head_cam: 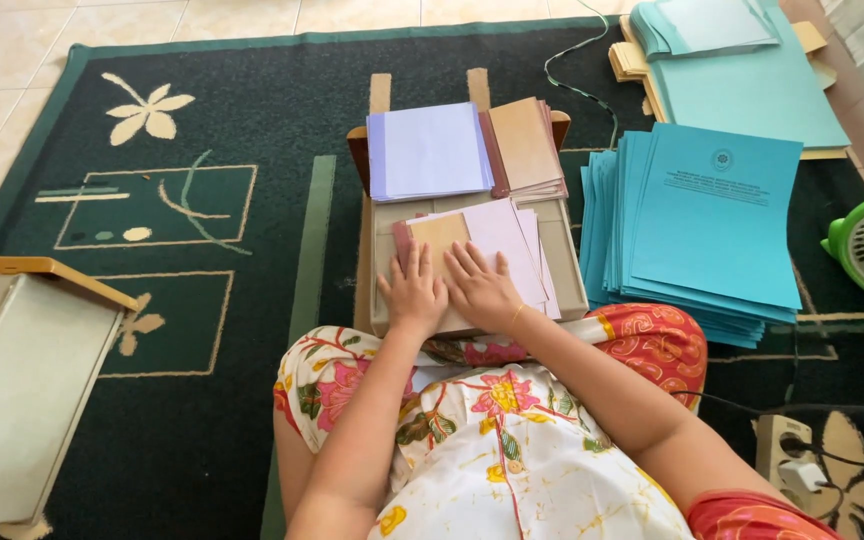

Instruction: The person sits on the floor and folds small rectangular papers in half using both hands. They repeatedly smooth the creases and stack the folded papers on a wooden board placed on their lap.

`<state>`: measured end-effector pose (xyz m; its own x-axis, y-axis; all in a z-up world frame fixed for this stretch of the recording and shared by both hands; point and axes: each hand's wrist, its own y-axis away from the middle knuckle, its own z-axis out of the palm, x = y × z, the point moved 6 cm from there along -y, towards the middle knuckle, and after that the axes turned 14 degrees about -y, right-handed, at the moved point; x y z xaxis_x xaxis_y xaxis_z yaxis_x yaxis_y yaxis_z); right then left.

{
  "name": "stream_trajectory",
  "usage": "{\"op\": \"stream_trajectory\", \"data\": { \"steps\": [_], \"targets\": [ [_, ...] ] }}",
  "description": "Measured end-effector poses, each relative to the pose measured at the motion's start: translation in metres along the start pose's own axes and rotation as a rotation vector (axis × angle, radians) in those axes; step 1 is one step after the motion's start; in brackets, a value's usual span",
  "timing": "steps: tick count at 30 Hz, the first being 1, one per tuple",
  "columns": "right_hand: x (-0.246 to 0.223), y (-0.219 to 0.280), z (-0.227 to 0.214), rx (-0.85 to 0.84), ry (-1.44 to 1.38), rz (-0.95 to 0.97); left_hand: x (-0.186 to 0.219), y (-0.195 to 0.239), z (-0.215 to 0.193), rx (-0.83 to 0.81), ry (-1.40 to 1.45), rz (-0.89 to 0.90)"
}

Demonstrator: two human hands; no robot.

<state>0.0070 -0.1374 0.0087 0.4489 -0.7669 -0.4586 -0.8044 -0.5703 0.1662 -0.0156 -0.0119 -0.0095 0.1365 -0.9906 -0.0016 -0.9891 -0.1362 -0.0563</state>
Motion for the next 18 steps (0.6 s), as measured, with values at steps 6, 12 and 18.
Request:
{"op": "stream_trajectory", "data": {
  "steps": [6, 12, 18],
  "targets": [
    [0.031, -0.024, -0.022, 0.151, -0.020, 0.165, 0.003, 0.006, -0.019, -0.097, 0.032, -0.008],
    [0.023, -0.011, -0.029, 0.101, 0.027, 0.191, 0.033, -0.020, -0.045, -0.025, -0.083, 0.050],
    [0.012, -0.001, -0.040, 0.074, -0.014, 0.219, 0.046, -0.055, -0.021, 0.034, 0.073, 0.163]
  ]
}}
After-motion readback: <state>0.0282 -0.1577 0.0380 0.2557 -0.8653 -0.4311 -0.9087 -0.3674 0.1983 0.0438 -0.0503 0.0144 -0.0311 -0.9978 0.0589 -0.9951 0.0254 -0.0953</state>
